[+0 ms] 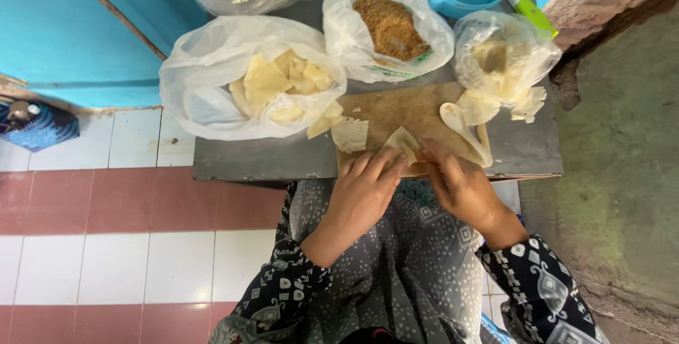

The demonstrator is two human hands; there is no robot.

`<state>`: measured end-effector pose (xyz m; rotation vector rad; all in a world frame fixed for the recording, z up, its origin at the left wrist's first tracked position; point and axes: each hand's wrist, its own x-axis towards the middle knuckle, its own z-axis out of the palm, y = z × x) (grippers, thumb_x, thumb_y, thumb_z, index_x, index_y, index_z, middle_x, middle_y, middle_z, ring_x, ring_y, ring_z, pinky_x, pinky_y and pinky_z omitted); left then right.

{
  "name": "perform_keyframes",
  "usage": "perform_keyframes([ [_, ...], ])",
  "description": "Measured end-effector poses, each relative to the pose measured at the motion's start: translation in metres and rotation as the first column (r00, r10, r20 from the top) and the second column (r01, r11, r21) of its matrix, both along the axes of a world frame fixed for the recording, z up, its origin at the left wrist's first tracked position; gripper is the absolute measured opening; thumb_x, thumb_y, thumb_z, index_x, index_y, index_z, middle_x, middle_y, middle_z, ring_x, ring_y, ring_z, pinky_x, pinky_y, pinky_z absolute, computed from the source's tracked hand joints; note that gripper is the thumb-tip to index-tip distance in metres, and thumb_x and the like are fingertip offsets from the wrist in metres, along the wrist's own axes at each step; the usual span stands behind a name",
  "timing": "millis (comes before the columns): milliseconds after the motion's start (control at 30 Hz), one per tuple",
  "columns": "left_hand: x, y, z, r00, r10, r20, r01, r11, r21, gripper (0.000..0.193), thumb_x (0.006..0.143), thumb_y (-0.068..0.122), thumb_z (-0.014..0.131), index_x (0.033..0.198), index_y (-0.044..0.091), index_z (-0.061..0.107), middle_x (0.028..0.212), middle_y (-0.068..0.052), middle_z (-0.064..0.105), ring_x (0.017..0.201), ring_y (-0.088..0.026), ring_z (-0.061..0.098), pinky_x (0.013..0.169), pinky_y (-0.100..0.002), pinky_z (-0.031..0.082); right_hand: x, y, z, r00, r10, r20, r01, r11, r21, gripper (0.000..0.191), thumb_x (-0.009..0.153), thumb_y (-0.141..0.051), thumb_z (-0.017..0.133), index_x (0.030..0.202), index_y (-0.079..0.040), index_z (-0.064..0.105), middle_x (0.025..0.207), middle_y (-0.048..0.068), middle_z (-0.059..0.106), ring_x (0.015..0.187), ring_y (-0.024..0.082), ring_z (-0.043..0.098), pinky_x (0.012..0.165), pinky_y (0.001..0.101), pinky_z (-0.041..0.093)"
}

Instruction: The person sits at a small metal table and wraps filled pastries from square dough wrappers. They take a wrapper, spoon a brown filling onto it, fold the wrapper over the filling, press the edges closed, and place the finished piece with the others.

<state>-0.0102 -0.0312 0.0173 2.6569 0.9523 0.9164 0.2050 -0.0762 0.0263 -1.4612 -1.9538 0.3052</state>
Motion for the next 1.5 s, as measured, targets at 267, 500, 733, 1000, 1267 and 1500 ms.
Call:
perform_keyframes([
  [267,0.003,-0.001,-0.002,0.996,0.039,-0.086,-0.032,0.996,0.083,0.040,0.100,0.024,0.065,0.136,0.006,0.060,0.129,-0.007,0.060,0.116,-0.024,0.058,0.098,-0.041,0.044,0.044,0.020,0.012,0.861,-0.433,0.267,0.369,0.893,0.258,0.046,0.091,0.006,0.062,0.134,-0.006,0.068,0.119,0.017,0.059,0.100,0.036,0.062,0.086,0.0443,0.054],
  [500,0.004,0.010,-0.010,0.989,0.146,-0.035,-0.147,0.989,-0.031,0.036,0.099,0.023,0.065,0.131,0.007,0.065,0.120,-0.007,0.061,0.108,-0.027,0.058,0.092,-0.043,0.046,0.087,0.083,0.019,0.520,-0.443,0.731,0.413,0.879,0.239,0.026,0.084,-0.011,0.066,0.108,-0.015,0.076,0.116,0.012,0.057,0.108,0.034,0.055,0.086,0.0459,0.046],
  [733,0.003,0.017,-0.013,0.987,0.152,0.049,-0.144,0.980,-0.136,0.022,0.097,0.018,0.067,0.117,0.008,0.065,0.114,-0.008,0.061,0.103,-0.031,0.059,0.090,-0.046,0.047,0.063,0.058,0.026,0.894,-0.392,0.219,0.355,0.916,0.188,0.036,0.084,0.012,0.052,0.110,-0.005,0.069,0.118,0.016,0.055,0.118,0.036,0.055,0.103,0.0482,0.046],
  [1000,0.005,0.027,0.008,0.984,0.177,0.027,-0.159,0.934,-0.320,0.021,0.090,0.005,0.068,0.111,0.005,0.063,0.108,-0.010,0.061,0.099,-0.030,0.061,0.086,-0.045,0.049,-0.013,0.033,0.003,0.985,-0.131,-0.110,0.126,0.991,-0.051,0.046,0.084,0.016,0.060,0.121,-0.007,0.073,0.144,0.023,0.058,0.141,0.041,0.050,0.116,0.0446,0.041],
  [1267,-0.004,0.000,0.006,0.995,0.058,-0.086,-0.062,0.997,-0.052,0.044,0.086,0.005,0.065,0.129,0.001,0.067,0.129,-0.007,0.063,0.114,-0.024,0.060,0.093,-0.038,0.051,-0.021,0.023,0.005,0.856,-0.108,0.505,0.161,0.985,-0.062,0.073,0.078,-0.001,0.063,0.146,-0.025,0.055,0.161,0.014,0.037,0.147,0.039,0.036,0.116,0.0523,0.030],
  [1500,-0.006,-0.007,-0.002,0.980,0.097,-0.174,-0.088,0.994,0.060,0.046,0.085,0.008,0.063,0.130,0.002,0.068,0.138,-0.006,0.063,0.114,-0.021,0.060,0.090,-0.035,0.050,-0.014,0.019,0.009,0.701,-0.131,0.701,0.167,0.986,0.018,0.069,0.087,-0.010,0.060,0.154,-0.016,0.047,0.166,0.013,0.034,0.149,0.037,0.038,0.118,0.0479,0.035],
])
